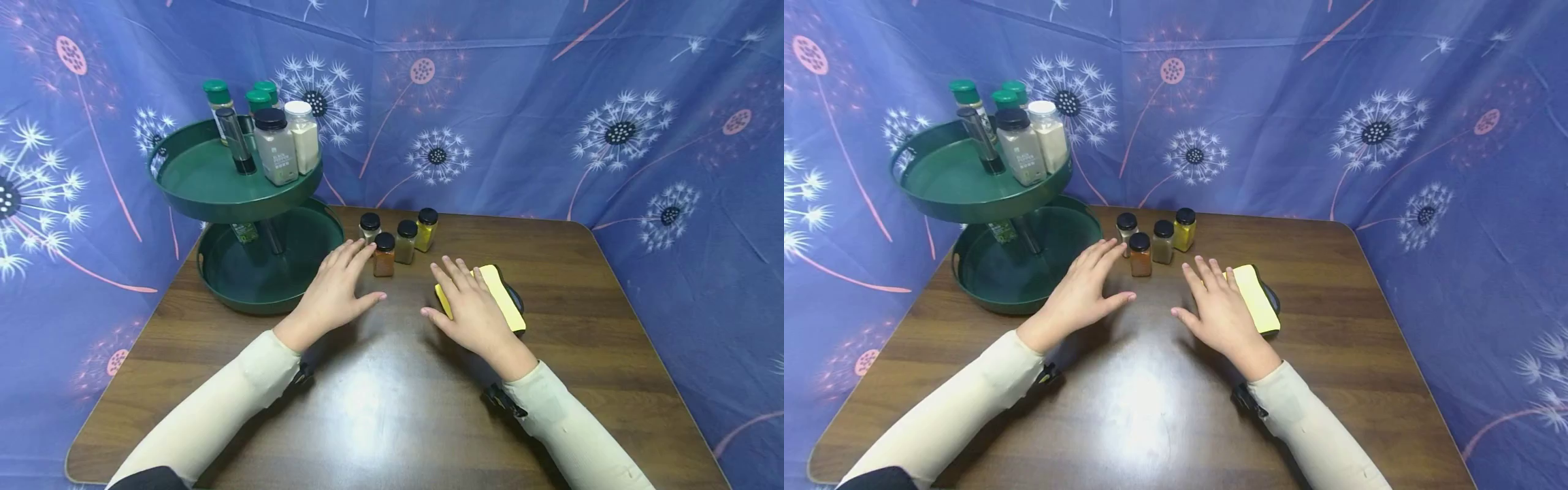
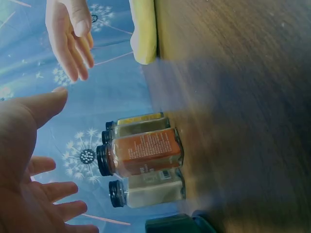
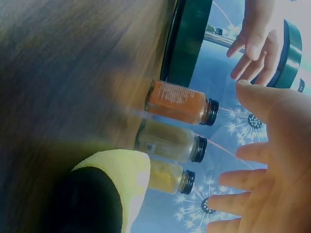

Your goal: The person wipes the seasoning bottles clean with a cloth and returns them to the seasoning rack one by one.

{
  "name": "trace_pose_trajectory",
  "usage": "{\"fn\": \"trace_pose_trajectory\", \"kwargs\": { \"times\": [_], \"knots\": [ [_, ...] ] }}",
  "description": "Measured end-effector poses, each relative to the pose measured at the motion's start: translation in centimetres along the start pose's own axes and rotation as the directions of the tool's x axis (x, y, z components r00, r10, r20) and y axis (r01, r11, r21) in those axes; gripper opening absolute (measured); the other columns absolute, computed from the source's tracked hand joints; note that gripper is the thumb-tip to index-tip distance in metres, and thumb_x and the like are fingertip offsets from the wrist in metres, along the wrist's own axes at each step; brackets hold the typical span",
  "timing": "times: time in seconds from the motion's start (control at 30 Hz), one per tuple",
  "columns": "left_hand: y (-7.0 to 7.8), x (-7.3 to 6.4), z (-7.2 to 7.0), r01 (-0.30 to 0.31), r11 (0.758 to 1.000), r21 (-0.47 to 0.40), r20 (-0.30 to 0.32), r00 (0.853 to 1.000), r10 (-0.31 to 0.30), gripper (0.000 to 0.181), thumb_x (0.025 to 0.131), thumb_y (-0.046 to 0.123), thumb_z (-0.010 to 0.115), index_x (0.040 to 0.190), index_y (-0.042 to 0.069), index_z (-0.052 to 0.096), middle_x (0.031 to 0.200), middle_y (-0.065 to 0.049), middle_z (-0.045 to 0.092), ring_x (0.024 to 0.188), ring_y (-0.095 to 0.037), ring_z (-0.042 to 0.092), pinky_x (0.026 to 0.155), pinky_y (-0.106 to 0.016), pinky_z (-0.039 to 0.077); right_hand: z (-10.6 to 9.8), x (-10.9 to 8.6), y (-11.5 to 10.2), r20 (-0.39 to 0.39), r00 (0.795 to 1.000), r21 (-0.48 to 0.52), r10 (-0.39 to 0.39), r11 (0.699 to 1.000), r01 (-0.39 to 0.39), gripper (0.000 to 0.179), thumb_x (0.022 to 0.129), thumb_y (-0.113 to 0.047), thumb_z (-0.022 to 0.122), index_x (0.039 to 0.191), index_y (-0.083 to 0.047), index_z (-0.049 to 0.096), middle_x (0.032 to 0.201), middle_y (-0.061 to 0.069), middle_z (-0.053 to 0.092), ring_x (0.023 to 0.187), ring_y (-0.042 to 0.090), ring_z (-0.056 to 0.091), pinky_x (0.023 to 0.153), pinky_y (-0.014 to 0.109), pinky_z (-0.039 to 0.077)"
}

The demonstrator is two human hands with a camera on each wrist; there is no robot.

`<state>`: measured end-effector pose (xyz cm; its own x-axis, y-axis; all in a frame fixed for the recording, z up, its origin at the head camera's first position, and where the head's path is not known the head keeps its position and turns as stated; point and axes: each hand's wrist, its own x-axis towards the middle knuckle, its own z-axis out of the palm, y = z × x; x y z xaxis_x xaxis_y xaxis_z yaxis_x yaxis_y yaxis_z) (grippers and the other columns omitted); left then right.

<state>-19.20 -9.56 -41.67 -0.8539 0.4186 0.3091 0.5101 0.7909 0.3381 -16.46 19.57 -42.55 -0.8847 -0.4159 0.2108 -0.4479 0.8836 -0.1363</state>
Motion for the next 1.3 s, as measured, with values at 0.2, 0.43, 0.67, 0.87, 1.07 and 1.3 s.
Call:
{"fn": "trace_pose_trajectory", "kwargs": {
  "times": [0.2,0.43,0.67,0.87,1.07,1.3],
  "knots": [
    [-0.2,0.7,0.5,0.000,0.997,-0.081,-0.037,0.999,-0.003,0.089,0.088,0.053,0.077,0.157,0.012,0.037,0.157,-0.013,0.044,0.146,-0.033,0.038,0.118,-0.055,0.031,0.1,-0.2,0.0,-0.008,0.999,0.012,0.036,0.999,-0.036,0.085,0.096,-0.060,0.062,0.159,-0.009,0.036,0.164,0.016,0.035,0.151,0.040,0.030,0.119,0.063,0.024],
    [-0.8,1.9,0.9,0.063,0.984,-0.168,0.005,0.998,-0.063,0.089,0.089,0.051,0.077,0.157,0.010,0.037,0.157,-0.013,0.043,0.146,-0.032,0.039,0.118,-0.050,0.034,0.2,0.0,0.1,-0.037,0.996,0.029,0.078,0.997,-0.077,0.082,0.096,-0.056,0.063,0.156,-0.006,0.038,0.159,0.018,0.042,0.146,0.042,0.039,0.117,0.061,0.031],
    [-1.2,3.3,1.1,0.136,0.960,-0.244,0.075,0.990,-0.121,0.091,0.088,0.049,0.079,0.158,0.011,0.035,0.158,-0.013,0.042,0.146,-0.030,0.040,0.118,-0.048,0.035,0.3,0.2,0.2,-0.052,0.991,0.059,0.125,0.991,-0.122,0.080,0.095,-0.052,0.067,0.153,-0.002,0.042,0.153,0.022,0.048,0.142,0.043,0.044,0.116,0.057,0.034],
    [-1.5,4.5,1.5,0.180,0.940,-0.288,0.095,0.983,-0.159,0.092,0.087,0.048,0.080,0.158,0.009,0.035,0.157,-0.012,0.044,0.145,-0.028,0.042,0.116,-0.046,0.037,0.4,0.2,0.3,-0.059,0.986,0.070,0.157,0.986,-0.153,0.079,0.095,-0.051,0.067,0.151,0.000,0.045,0.150,0.024,0.050,0.140,0.042,0.047,0.115,0.055,0.035],
    [-1.9,5.5,2.0,0.229,0.918,-0.323,0.110,0.973,-0.203,0.093,0.086,0.043,0.083,0.157,0.008,0.034,0.153,-0.013,0.048,0.137,-0.028,0.050,0.111,-0.046,0.043,0.6,0.1,0.3,-0.038,0.979,0.069,0.202,0.978,-0.199,0.078,0.094,-0.049,0.068,0.149,0.002,0.047,0.148,0.025,0.052,0.139,0.041,0.048,0.116,0.052,0.036],
    [-2.4,6.3,2.7,0.279,0.879,-0.388,0.144,0.960,-0.241,0.087,0.087,0.032,0.083,0.155,0.006,0.036,0.150,-0.014,0.052,0.131,-0.030,0.056,0.108,-0.047,0.046,0.8,-0.1,0.3,-0.029,0.974,0.057,0.223,0.974,-0.221,0.078,0.094,-0.049,0.069,0.146,0.005,0.049,0.144,0.027,0.055,0.135,0.042,0.051,0.114,0.052,0.038]
  ]
}}
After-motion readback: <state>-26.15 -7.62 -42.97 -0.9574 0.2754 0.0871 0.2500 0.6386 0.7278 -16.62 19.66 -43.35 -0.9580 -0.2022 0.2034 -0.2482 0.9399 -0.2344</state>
